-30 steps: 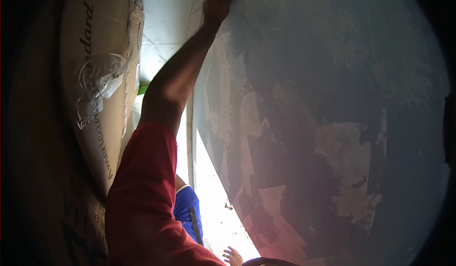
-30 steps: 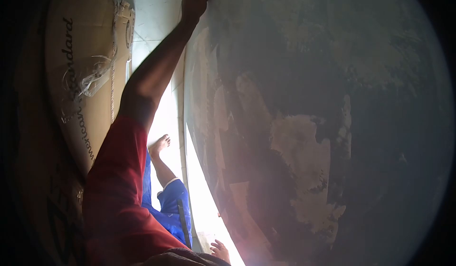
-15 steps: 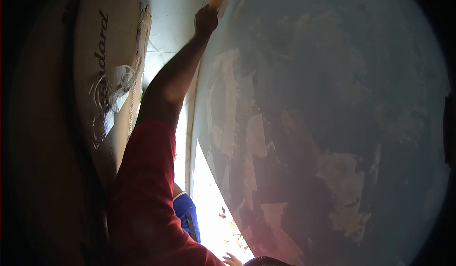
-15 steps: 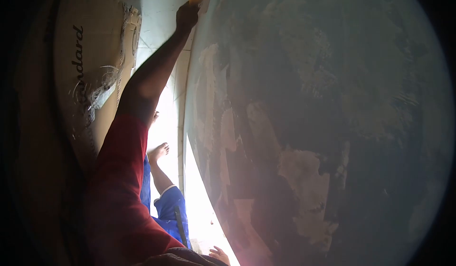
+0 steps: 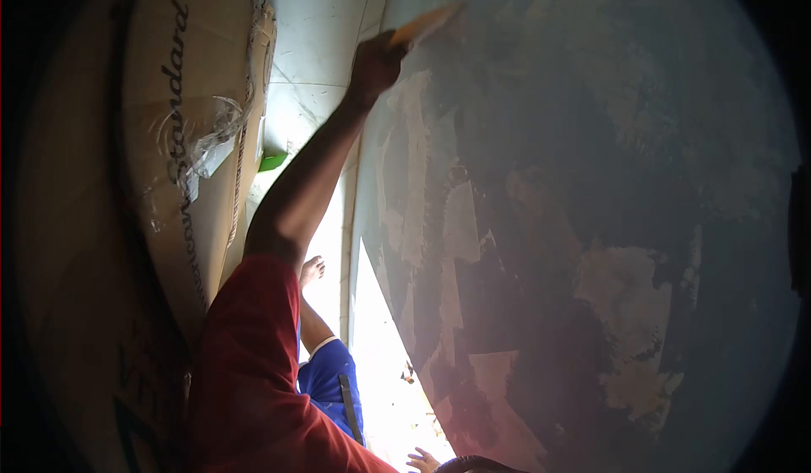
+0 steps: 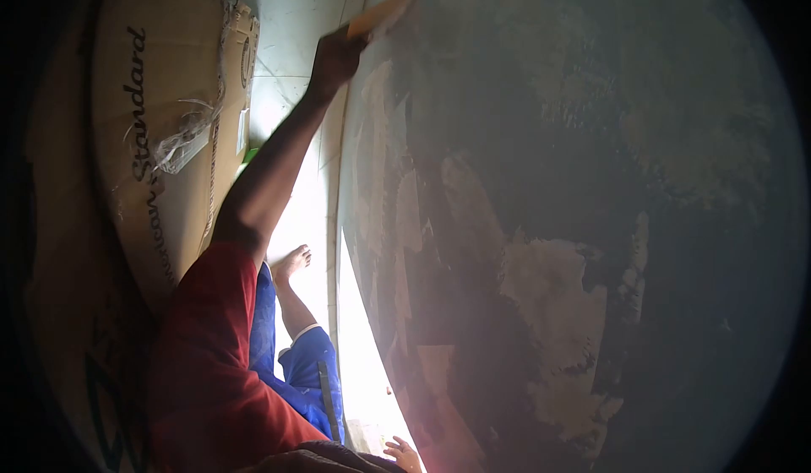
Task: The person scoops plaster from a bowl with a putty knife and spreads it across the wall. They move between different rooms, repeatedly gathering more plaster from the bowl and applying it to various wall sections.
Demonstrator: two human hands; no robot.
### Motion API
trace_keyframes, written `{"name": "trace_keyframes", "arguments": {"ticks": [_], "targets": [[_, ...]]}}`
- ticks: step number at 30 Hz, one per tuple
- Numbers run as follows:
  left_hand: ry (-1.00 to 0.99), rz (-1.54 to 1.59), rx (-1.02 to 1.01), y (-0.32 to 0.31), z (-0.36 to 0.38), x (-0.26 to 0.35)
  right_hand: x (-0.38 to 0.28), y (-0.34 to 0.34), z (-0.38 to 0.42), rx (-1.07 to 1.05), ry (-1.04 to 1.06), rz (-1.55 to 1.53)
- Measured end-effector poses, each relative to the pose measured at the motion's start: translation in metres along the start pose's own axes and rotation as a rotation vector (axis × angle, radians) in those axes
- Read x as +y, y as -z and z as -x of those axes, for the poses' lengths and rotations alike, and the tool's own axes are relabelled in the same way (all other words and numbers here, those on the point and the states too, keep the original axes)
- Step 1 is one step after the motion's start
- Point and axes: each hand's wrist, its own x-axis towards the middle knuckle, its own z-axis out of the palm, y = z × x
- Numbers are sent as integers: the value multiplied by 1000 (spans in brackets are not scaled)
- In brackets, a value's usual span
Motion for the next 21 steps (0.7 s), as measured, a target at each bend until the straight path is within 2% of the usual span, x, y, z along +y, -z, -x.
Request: {"name": "trace_keyframes", "arguments": {"ticks": [3,4,5,7,8,9,11,17,21], "targets": [[-113,135,-34,19,56,8,-15,6,4,12,22,17],[-10,222,-7,25,69,19,-19,8,3,14,32,16],[-13,227,0,20,68,7,-22,9,5,19,38,15],[105,349,251,4,69,-34,-25,9,6,34,43,9],[-23,146,269,9,57,-37,-25,9,8,39,40,7],[-13,143,269,6,48,-45,-25,7,9,40,34,9],[57,-132,241,-7,23,-57,-23,2,6,34,23,12],[84,-162,212,-25,-28,-14,-13,-4,2,26,-14,7],[82,-197,129,-36,-2,23,-12,-6,-1,7,-23,0]]}}
